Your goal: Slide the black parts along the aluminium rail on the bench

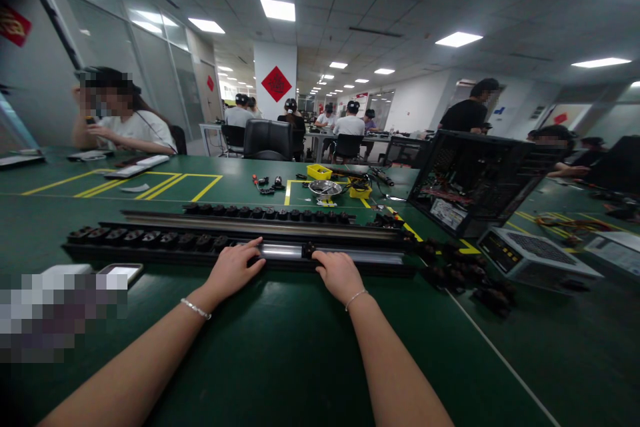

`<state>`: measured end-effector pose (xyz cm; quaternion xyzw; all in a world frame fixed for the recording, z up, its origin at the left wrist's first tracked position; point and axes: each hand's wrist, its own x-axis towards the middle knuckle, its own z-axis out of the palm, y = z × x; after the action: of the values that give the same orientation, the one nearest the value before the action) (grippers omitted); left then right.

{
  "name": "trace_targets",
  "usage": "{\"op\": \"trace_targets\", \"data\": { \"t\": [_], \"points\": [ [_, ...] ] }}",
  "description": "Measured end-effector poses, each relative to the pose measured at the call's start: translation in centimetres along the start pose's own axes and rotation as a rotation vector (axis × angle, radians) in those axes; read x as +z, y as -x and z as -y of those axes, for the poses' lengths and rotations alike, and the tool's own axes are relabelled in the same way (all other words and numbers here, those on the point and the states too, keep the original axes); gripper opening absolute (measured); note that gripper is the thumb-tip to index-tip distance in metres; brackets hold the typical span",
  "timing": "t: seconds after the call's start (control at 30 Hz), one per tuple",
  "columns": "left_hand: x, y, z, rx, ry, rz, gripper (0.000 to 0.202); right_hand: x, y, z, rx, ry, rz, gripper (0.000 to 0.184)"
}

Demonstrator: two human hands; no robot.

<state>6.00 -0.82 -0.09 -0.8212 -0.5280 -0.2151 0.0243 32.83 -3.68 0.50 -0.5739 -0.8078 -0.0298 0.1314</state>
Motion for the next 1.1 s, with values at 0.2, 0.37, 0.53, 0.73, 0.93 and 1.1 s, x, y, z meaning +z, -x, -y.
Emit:
{"op": "trace_targets", "data": {
  "t": [0.2,0.37,0.53,0.73,0.93,1.1],
  "points": [
    [-0.2,0.0,0.0,-0.004,0.022,0.012,0.031,-0.3,0.1,0.2,0.01,-0.001,0.004,0.027],
    [-0.2,0.1,0.0,0.009,0.006,0.008,0.031,-0.4,0.2,-0.1,-0.01,-0.028,0.0,0.03],
    [-0.1,0.1,0.1,0.004,-0.003,0.015,0.032,-0.4,0.1,-0.3,-0.02,-0.053,0.004,0.032],
    [-0.1,0.0,0.1,0.004,0.012,0.022,0.033,-0.2,0.1,-0.6,-0.032,-0.081,-0.024,0.029],
    [-0.3,0.0,-0.1,-0.002,0.025,0.018,0.033,-0.5,0.3,-1.0,-0.028,-0.087,-0.021,0.031],
    [-0.4,0.0,-0.2,-0.012,0.035,0.028,0.031,-0.7,0.4,-1.2,0.001,-0.095,-0.013,0.031]
  ]
}}
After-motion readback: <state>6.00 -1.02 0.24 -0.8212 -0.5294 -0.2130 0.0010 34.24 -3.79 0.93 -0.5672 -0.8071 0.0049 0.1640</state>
